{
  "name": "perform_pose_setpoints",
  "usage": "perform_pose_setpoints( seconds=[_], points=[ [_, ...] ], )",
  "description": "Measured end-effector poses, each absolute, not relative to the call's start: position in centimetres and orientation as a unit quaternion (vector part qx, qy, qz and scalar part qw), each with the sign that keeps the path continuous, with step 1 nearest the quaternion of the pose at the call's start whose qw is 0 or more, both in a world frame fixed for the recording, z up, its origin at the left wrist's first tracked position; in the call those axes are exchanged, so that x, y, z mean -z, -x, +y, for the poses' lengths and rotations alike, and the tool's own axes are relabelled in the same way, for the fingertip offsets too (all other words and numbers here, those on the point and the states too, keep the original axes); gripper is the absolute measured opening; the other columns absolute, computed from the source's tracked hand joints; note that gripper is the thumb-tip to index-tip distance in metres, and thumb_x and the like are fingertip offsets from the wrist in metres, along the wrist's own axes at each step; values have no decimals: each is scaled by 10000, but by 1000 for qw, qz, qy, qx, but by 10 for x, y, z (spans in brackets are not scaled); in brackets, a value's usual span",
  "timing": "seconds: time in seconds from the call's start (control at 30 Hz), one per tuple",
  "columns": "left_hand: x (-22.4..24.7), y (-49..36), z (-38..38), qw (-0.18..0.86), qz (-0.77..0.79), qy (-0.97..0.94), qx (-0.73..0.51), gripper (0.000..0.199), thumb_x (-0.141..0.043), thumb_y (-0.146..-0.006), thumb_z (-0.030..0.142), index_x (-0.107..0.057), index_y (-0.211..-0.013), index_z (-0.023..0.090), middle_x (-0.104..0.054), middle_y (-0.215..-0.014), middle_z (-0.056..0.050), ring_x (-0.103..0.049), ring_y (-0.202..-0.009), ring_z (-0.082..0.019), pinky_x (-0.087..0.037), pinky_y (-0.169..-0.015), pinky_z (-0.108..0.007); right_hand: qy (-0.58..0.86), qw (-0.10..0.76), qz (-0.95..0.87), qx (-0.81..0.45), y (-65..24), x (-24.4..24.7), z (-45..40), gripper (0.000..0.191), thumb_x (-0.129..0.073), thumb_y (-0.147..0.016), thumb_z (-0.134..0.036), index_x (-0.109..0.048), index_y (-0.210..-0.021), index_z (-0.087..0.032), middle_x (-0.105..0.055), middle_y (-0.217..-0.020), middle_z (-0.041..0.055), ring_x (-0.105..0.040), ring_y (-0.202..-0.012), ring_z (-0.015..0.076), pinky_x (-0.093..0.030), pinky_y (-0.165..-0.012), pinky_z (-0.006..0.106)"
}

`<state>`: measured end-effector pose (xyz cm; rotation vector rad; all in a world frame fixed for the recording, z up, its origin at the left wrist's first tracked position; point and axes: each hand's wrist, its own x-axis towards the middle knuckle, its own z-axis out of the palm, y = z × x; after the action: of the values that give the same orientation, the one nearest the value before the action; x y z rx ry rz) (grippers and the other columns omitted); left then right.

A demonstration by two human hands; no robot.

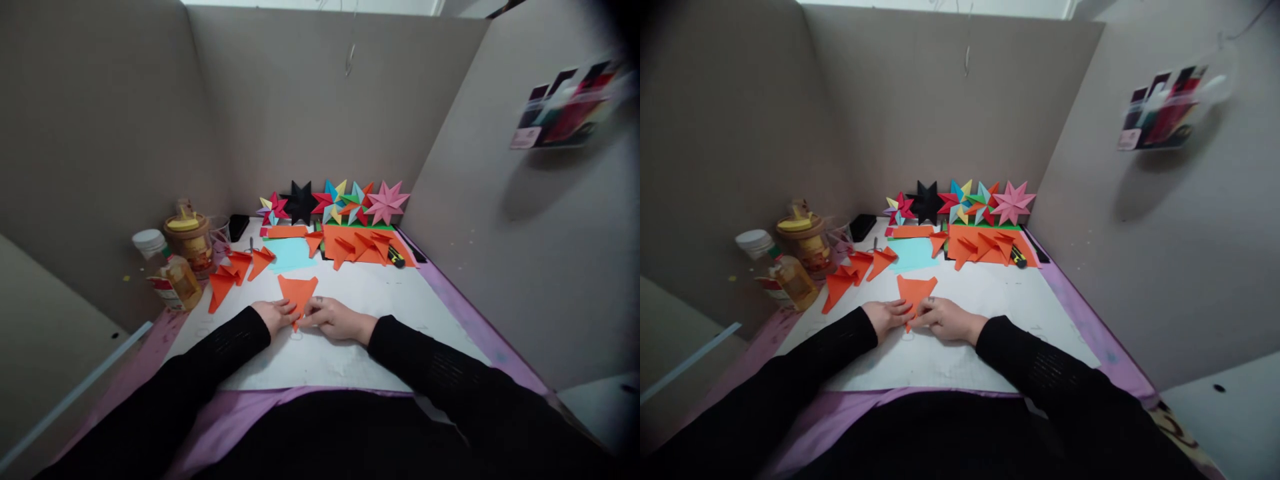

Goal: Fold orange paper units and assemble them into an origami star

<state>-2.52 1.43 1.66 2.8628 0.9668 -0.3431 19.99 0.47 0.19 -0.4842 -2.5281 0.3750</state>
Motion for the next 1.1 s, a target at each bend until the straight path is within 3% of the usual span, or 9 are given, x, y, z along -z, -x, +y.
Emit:
perform_pose_setpoints(
  seconds=[0.23, 0.5, 0.67, 0.77, 0.83, 0.97, 1.1],
  points=[
    [-16, 25, 14, 46, 326, -937, 115, 631, -518, -724, 214, -394, -1343, 233, -379, -1417, -72, -319, -1309, -255, -375, -999, -361, 301, 240, -921, -61, -202, -1, 15, 253, -479, -854, -148, -706, -939, -218, -590, -851, 66, -489, -762, 170, -400, -681, 282],
    [-19, 24, 13, 46, 317, -942, 103, 605, -522, -724, 201, -434, -1322, 194, -395, -1402, -101, -352, -1289, -279, -375, -998, -367, 479, 178, -860, -14, -218, -3, 48, 283, -436, -889, -194, -689, -998, -258, -547, -871, 83, -488, -843, 198, -370, -727, 295],
    [-19, 25, 12, 44, 319, -943, 90, 595, -529, -726, 203, -443, -1314, 204, -424, -1384, -92, -362, -1282, -279, -394, -982, -365, 523, 194, -830, 6, -221, -1, 55, 307, -449, -840, -115, -672, -1032, -203, -553, -894, 104, -500, -856, 213, -385, -751, 308],
    [-16, 26, 12, 42, 320, -944, 72, 568, -525, -742, 210, -454, -1305, 215, -442, -1373, -78, -371, -1277, -273, -385, -993, -348, 482, 267, -835, 0, -220, -3, 46, 390, -435, -797, -48, -617, -1122, -164, -557, -905, 103, -499, -867, 207, -404, -783, 314],
    [-14, 27, 12, 39, 319, -945, 61, 551, -517, -753, 212, -461, -1301, 214, -441, -1374, -73, -369, -1278, -267, -371, -1007, -337, 394, 301, -868, -30, -218, -5, 38, 387, -444, -777, -37, -634, -1086, -173, -559, -886, 87, -501, -854, 192, -417, -790, 306],
    [-9, 29, 13, 30, 310, -949, 49, 543, -524, -759, 236, -471, -1298, 204, -443, -1371, -73, -374, -1276, -263, -355, -1026, -333, 221, 266, -935, -79, -209, -7, 23, 317, -460, -787, -66, -683, -957, -214, -584, -867, 59, -509, -787, 164, -430, -738, 290],
    [-5, 31, 15, 37, 307, -951, 18, 486, -512, -778, 231, -513, -1263, 206, -480, -1342, -66, -409, -1254, -250, -355, -1030, -326, 193, 251, -946, -69, -203, -7, 18, 300, -461, -792, -76, -680, -950, -205, -605, -870, 65, -509, -792, 170, -425, -760, 314]
  ],
)
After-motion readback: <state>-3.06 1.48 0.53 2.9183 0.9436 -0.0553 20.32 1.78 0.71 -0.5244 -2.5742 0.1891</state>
